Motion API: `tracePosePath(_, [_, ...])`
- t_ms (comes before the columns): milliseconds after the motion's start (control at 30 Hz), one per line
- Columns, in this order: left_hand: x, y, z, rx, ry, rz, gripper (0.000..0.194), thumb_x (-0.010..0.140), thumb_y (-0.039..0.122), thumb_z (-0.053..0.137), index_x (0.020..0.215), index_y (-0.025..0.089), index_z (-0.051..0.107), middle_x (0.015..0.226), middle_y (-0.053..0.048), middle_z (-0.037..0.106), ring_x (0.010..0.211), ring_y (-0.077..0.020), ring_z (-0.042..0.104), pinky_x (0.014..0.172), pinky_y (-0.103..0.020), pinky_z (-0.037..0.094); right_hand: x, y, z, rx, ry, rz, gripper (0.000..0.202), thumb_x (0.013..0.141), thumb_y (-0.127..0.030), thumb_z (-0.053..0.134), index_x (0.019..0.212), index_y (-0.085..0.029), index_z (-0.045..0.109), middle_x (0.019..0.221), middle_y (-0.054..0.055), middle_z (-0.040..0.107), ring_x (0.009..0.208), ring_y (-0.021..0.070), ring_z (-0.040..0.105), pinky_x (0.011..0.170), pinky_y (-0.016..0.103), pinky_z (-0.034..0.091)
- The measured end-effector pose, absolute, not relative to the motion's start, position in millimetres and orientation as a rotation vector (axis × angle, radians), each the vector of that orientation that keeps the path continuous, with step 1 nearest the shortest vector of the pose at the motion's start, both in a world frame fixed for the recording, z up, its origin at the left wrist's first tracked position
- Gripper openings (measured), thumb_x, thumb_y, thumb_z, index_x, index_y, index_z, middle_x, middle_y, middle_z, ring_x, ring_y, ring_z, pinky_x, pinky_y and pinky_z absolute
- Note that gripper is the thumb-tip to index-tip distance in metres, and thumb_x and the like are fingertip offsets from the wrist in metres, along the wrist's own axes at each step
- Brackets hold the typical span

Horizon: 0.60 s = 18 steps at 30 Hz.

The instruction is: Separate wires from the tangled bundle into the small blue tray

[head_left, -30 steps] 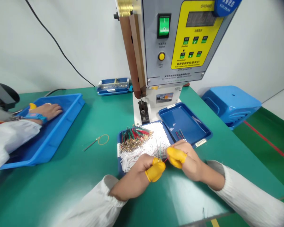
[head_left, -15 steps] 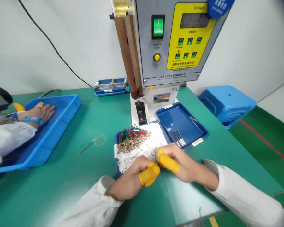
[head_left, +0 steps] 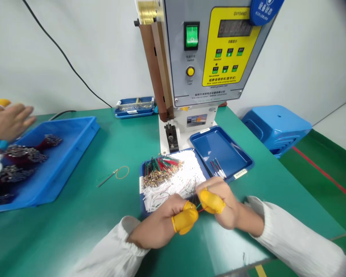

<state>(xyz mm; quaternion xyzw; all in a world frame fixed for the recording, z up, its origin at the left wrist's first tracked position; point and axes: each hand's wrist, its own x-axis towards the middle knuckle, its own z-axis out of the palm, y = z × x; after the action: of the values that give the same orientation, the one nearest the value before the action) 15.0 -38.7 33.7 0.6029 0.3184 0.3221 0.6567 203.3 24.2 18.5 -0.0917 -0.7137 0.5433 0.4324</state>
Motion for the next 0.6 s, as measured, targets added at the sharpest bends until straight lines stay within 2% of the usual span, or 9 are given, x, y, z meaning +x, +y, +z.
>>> tracePosePath(200, [11,-38,31,1.385,0.743,0.789,0.06,0.1,0.056,0.055,0.057,0.017,0.041,0.054,0.003,0.039,0.05,-0.0083,0.031,0.051,-0.026,0.024,211,41,22,-0.605,-1.587,1.259,0.048,0.098,-0.022,0.041,0.049,-0.02,0.04,0.046,-0.002,0.038,0.045,0.0109,0.035,0.05,0.029,0.022])
tracePosePath(300, [8,-38,26,1.365,0.699,0.8,0.059,0.102,0.054,0.054,0.056,0.017,0.043,0.053,0.003,0.041,0.049,-0.0087,0.034,0.051,-0.027,0.026,218,59,22,-0.745,-1.406,1.239,0.053,0.102,-0.029,0.042,0.049,-0.021,0.04,0.047,-0.002,0.039,0.046,0.0112,0.035,0.05,0.029,0.024])
tracePosePath(400, [9,-39,24,1.326,0.687,0.809,0.059,0.102,0.055,0.052,0.057,0.018,0.043,0.053,0.003,0.041,0.05,-0.0092,0.034,0.052,-0.027,0.026,217,62,20,-0.676,-1.624,1.548,0.058,0.107,-0.044,0.037,0.055,-0.019,0.047,0.052,-0.001,0.046,0.05,0.0114,0.041,0.053,0.027,0.031])
tracePosePath(500, [13,-39,23,1.346,0.702,0.806,0.06,0.1,0.059,0.053,0.058,0.018,0.043,0.054,0.003,0.04,0.052,-0.0102,0.034,0.054,-0.028,0.028,213,52,23,-0.446,-1.896,1.96,0.059,0.106,-0.053,0.03,0.07,-0.016,0.058,0.065,0.002,0.056,0.056,0.0126,0.051,0.059,0.027,0.041])
tracePosePath(600, [17,-41,23,1.396,0.76,0.807,0.061,0.098,0.062,0.053,0.057,0.019,0.039,0.057,0.003,0.037,0.056,-0.0116,0.034,0.057,-0.029,0.031,211,44,28,-0.422,-1.989,2.09,0.052,0.102,-0.054,0.044,0.068,-0.016,0.057,0.065,0.001,0.056,0.058,0.012,0.052,0.06,0.025,0.042])
